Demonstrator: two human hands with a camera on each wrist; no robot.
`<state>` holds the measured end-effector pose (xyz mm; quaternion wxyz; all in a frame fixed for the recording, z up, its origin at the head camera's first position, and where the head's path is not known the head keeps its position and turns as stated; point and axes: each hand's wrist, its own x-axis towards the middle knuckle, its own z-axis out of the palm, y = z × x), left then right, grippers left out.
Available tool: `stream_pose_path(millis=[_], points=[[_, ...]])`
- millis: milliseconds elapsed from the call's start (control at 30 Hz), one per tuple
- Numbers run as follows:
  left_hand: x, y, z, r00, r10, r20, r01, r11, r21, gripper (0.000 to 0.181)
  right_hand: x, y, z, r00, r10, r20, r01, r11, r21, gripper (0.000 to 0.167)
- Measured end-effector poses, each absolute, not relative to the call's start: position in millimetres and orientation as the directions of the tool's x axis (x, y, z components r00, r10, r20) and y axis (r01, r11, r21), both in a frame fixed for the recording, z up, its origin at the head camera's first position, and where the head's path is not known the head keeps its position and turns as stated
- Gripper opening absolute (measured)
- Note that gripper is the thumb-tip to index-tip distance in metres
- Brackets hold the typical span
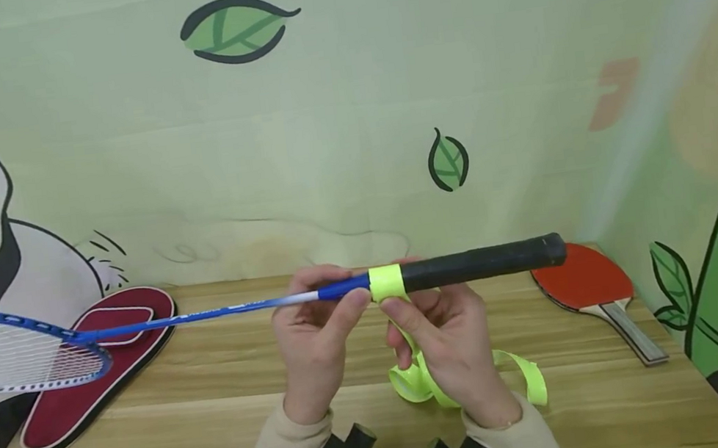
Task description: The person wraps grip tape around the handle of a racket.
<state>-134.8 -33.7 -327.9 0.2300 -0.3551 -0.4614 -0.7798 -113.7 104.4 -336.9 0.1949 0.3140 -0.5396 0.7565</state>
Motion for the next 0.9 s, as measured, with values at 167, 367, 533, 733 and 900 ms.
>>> stream_pose_path(millis=[167, 367, 533, 733, 900], points=[[-134.6, -32.6, -326.8, -0.617, -0.003, 0.787, 0.680, -0.505, 0.531, 0.034, -111.3, 105.6, -334.8, -0.766, -0.043, 0.642, -0.613, -0.255, -0.748, 0.016], [-134.1, -32.2, -324.7, -0.571, 0.068, 0.818, 0.632, -0.599, 0.491, 0.052, -108.9, 104.1, -332.1, -0.802, -0.052, 0.596, -0.572, -0.222, -0.789, 0.008], [-133.4, -32.4, -324.5, -0.574, 0.065, 0.816, 0.657, -0.558, 0.507, 0.049, -108.9, 105.0, -331.1, -0.806, -0.081, 0.586, -0.561, -0.208, -0.801, 0.009], [-133.8, -33.0, -325.0, -0.587, 0.038, 0.809, 0.668, -0.542, 0.510, 0.044, -110.3, 108.7, -330.7, -0.785, -0.097, 0.612, -0.598, -0.139, -0.789, 0.008], [-133.1, -32.2, -325.7, -0.602, 0.027, 0.798, 0.652, -0.560, 0.511, 0.041, -114.2, 107.6, -334.2, -0.735, -0.041, 0.677, -0.664, -0.162, -0.730, 0.009]])
